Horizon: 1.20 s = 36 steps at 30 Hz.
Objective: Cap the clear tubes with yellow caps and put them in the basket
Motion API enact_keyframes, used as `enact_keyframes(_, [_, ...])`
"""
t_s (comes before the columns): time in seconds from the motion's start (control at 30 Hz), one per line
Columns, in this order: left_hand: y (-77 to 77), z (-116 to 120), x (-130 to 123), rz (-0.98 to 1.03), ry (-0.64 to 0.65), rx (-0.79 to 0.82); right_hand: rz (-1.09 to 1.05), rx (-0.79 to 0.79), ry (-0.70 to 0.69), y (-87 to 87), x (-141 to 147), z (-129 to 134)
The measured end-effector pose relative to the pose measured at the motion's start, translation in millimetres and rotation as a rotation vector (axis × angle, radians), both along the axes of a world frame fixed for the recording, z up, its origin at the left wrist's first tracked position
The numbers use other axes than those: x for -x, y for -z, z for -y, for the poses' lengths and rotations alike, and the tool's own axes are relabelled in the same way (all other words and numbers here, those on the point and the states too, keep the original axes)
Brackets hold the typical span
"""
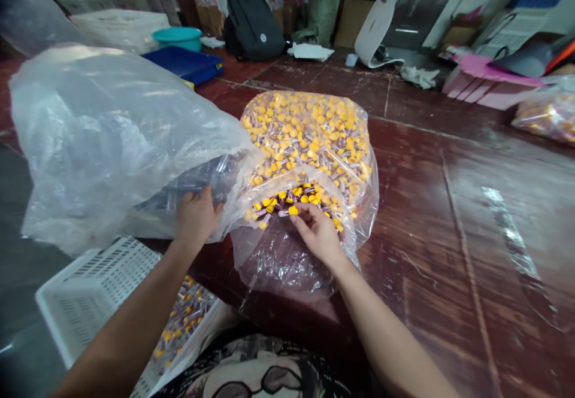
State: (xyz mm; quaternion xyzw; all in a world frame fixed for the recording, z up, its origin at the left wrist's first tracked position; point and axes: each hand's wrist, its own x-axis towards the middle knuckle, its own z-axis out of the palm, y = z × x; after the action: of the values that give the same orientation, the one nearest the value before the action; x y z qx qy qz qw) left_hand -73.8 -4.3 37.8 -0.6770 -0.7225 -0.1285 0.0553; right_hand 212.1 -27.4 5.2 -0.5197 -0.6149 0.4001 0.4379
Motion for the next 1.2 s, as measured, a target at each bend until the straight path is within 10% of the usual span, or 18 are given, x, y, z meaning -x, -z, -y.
enact_keyframes(0.13, [-9.0,49,-25,0.328,0.278,-0.213,-0.080,0.012,-0.020,-17.7,-1,15])
enact_keyframes(0.23, [-11.9,79,-56,0.608,0.457,-0.034,-0.028,-0.028,-0.089,-31.0,7,21])
enact_keyframes(0.57, [17.2,77,-89,0.807,0.411,0.040,0.441,-0.253,-0.332,-23.7,23,45])
enact_keyframes(0.7, [27.7,102,-63,0.679,0.434,-0.012,0.495,-0.265,-0.521,-23.7,28,40])
enact_keyframes(0.8, [61.1,148,-13,0.490,0.383,-0.197,0.552,-0.238,-0.406,-23.6,29,15])
enact_keyframes(0.87, [97.9,187,27,0.352,0.208,-0.290,0.673,-0.215,-0.207,-18.1,31,-7])
enact_keyframes(1.03, [175.6,254,93,0.192,-0.345,0.201,1.014,-0.245,-0.130,4.9,48,-47])
enact_keyframes(1.1, [174.4,251,96,0.160,-0.338,0.181,1.077,-0.280,-0.148,9.5,55,-49])
enact_keyframes(1.2, [131.6,208,80,0.115,-0.084,-0.185,1.104,-0.332,-0.159,8.3,55,-41])
